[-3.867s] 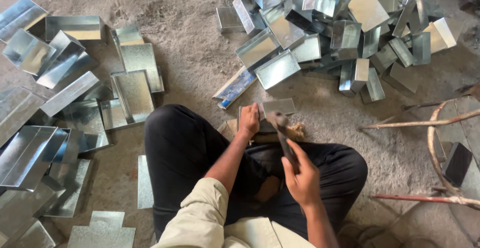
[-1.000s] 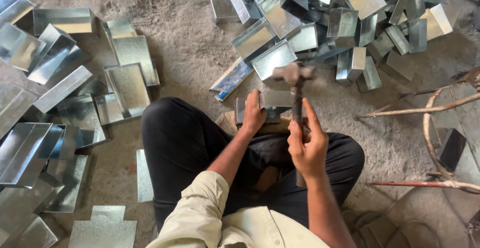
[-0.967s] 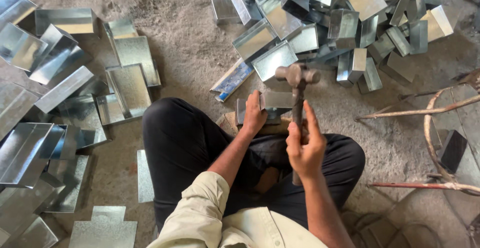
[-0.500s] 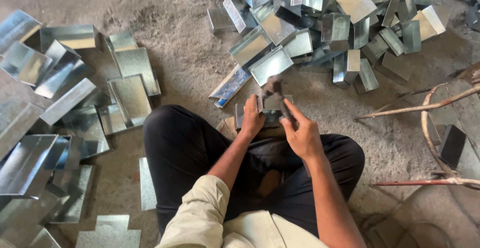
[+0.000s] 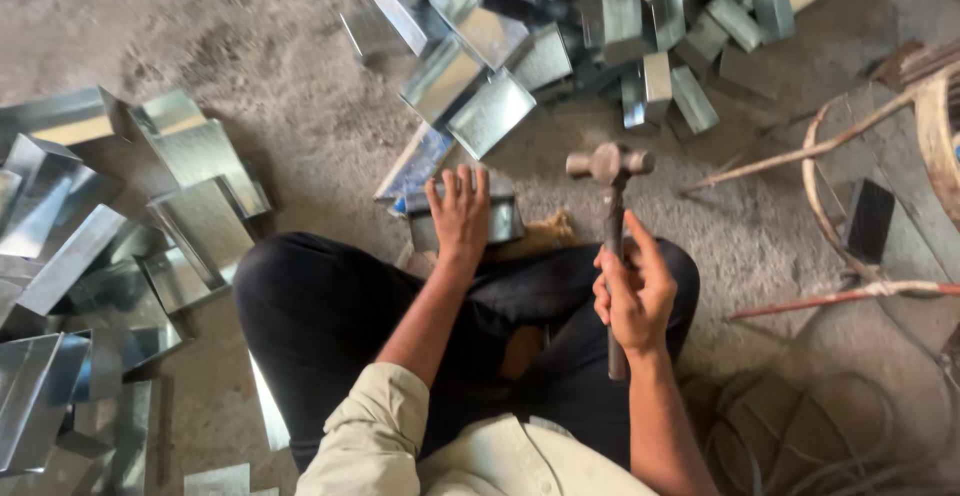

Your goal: The person sits on the floor and repeatedly hammers small rectangular metal pieces placed on a wooden block. They pick up each piece, position it, strike it with a hammer, and then set it aside, continuing this process with multiple pieces.

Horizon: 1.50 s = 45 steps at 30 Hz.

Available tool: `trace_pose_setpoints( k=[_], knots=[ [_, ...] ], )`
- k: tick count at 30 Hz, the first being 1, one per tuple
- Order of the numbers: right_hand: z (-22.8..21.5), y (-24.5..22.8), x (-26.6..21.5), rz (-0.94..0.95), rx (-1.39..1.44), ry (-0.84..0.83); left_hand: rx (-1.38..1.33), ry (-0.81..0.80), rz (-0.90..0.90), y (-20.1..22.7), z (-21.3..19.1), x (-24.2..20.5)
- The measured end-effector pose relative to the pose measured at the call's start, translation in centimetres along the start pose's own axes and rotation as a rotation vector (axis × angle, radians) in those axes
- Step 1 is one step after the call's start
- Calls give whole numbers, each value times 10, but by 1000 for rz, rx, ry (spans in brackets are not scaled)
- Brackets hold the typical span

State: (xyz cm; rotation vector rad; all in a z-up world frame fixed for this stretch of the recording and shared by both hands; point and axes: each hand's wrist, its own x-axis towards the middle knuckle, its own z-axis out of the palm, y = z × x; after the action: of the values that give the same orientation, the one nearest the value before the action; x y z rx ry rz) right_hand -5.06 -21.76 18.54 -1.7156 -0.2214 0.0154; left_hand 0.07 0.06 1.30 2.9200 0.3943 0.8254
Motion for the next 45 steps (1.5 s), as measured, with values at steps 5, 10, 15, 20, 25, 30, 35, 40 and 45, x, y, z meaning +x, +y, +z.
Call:
trace_pose_setpoints(
  k=[5, 10, 15, 20, 25, 30, 35, 40, 45],
  knots=[
    [2, -18, -8, -177, 141, 29, -259, -179, 46, -2, -5, -31],
    [6, 31, -13, -422, 63, 40, -190, -265, 41, 1, 27, -49],
    [36, 122, -8, -319, -396, 3, -163, -206, 70, -3, 41, -57],
    [34, 104, -9, -35, -545, 1, -120, -181, 83, -5, 41, -46],
    [2, 4, -14, -299, -80, 90, -238, -94, 13, -5, 14, -2],
    [0, -27, -20, -481, 153, 256, -188, -72, -109, -1, 9, 5],
    [22, 62, -16, -328, 21, 83, -183, -112, -128, 0, 14, 7],
    [15, 115, -35, -16, -437, 43, -214, -228, -176, -4, -1, 22],
    [-8, 94, -66, 159, -259, -32, -495, -258, -300, -9, -4, 16]
  ],
)
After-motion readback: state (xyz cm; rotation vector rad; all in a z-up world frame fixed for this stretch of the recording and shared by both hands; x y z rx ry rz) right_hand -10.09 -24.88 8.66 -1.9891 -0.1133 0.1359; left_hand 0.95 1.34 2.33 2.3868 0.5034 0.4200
